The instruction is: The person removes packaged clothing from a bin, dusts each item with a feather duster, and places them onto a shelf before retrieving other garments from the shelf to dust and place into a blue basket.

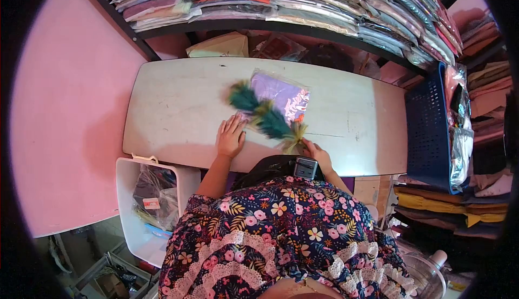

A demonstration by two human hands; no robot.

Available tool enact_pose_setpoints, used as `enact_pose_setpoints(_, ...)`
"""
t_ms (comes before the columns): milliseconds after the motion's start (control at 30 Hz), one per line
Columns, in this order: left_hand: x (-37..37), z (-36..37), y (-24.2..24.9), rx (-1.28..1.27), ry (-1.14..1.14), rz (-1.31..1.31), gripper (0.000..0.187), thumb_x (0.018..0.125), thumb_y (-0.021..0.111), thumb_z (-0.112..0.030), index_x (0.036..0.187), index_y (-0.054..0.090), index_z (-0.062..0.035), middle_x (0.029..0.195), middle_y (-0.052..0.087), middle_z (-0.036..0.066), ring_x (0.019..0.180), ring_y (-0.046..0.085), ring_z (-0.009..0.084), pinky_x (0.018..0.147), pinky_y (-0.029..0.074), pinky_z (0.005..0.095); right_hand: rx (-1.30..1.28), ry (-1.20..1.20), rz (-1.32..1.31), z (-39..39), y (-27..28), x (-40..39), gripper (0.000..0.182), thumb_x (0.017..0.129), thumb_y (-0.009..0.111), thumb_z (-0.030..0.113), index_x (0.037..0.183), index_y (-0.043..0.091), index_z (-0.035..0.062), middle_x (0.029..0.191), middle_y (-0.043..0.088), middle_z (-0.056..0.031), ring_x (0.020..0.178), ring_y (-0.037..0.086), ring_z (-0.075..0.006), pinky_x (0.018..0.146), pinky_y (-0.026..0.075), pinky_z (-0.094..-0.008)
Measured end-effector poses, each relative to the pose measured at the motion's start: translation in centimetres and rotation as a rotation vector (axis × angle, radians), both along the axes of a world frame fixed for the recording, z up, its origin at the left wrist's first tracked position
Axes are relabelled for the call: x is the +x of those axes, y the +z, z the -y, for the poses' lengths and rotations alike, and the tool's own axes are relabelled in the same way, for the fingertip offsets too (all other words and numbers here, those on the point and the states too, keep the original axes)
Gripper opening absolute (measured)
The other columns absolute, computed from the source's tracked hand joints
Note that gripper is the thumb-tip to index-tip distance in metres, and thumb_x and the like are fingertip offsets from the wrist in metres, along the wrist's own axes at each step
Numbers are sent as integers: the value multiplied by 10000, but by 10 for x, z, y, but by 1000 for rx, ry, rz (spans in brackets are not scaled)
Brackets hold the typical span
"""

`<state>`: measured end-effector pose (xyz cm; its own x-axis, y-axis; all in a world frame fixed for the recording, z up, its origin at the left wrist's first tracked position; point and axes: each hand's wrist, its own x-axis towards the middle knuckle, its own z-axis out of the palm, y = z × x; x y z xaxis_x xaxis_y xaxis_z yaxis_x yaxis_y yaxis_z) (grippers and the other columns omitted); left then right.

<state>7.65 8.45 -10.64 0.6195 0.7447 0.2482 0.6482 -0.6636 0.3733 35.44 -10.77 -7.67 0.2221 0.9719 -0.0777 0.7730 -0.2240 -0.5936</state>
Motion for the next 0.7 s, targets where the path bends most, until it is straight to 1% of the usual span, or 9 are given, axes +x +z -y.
enact_pose_setpoints(200, 1, -7, 7, -92, 7, 6, 411, 824, 553, -152, 1231, 532, -96, 1373, 438, 117, 1290, 380, 267, 1067, 272, 447, -63, -525, 87, 20, -9, 44, 400, 888, 479, 222, 1282, 425, 174, 926, 624, -234, 801, 609, -432, 674, 476, -527)
enact_pose_setpoints(233, 4, -12, 2, -133, 97, 165, 425, 824, 570, -144, 1240, 520, -75, 1340, 459, 151, 1258, 411, 288, 1045, 305, 431, -100, -605, 86, 27, -5, 49, 391, 894, 472, 218, 1276, 425, 154, 921, 625, -242, 810, 606, -440, 677, 472, -531)
enact_pose_setpoints(267, 5, -17, -4, -174, 186, 324, 440, 823, 586, -136, 1249, 507, -55, 1307, 480, 186, 1226, 441, 308, 1024, 337, 414, 13, -639, 55, 35, -18, 56, 367, 899, 466, 208, 1253, 432, 113, 922, 625, -254, 821, 604, -446, 679, 474, -526)
enact_pose_setpoints(400, 47, -45, 7, 18, 250, 249, 454, 810, 626, -128, 1233, 501, -16, 1201, 546, 223, 1106, 521, 372, 955, 407, 412, 71, -658, 46, 30, -17, 62, 351, 902, 469, 212, 1228, 433, 87, 923, 624, -252, 797, 604, -443, 663, 478, -517)
enact_pose_setpoints(467, 63, -56, 18, -339, 377, -4, 431, 805, 658, -119, 1189, 519, 18, 1077, 627, 172, 949, 613, 332, 857, 472, 389, 45, -668, 72, 27, -16, 61, 356, 903, 469, 221, 1233, 428, 91, 929, 624, -247, 790, 605, -439, 660, 480, -516)
enact_pose_setpoints(500, 68, -59, 20, -332, 361, -7, 431, 805, 658, -119, 1189, 519, 18, 1077, 627, 172, 949, 613, 332, 857, 472, 389, 12, -661, 100, 28, -14, 60, 362, 905, 470, 229, 1238, 424, 96, 935, 623, -242, 783, 607, -436, 657, 482, -515)
enact_pose_setpoints(567, 76, -66, 24, -945, 422, 425, 382, 786, 689, -97, 1121, 561, 35, 1014, 650, 120, 873, 630, 232, 776, 491, 328, 30, -666, 100, 29, -14, 60, 372, 907, 466, 241, 1250, 415, 107, 941, 622, -236, 776, 608, -432, 653, 485, -520)
enact_pose_setpoints(667, 88, -64, 51, -946, 403, 768, 270, 729, 715, -87, 959, 647, 37, 862, 672, 75, 755, 611, 129, 695, 477, 288, 96, -653, 84, 30, -5, 56, 330, 914, 450, 205, 1222, 420, 91, 880, 620, -260, 756, 596, -452, 623, 466, -537)
enact_pose_setpoints(700, 92, -67, 60, -945, 403, 767, 270, 729, 715, -87, 959, 647, 37, 862, 672, 75, 755, 611, 129, 695, 477, 288, 66, -655, 85, 31, -2, 55, 334, 914, 450, 205, 1226, 415, 91, 872, 619, -261, 751, 596, -451, 623, 466, -537)
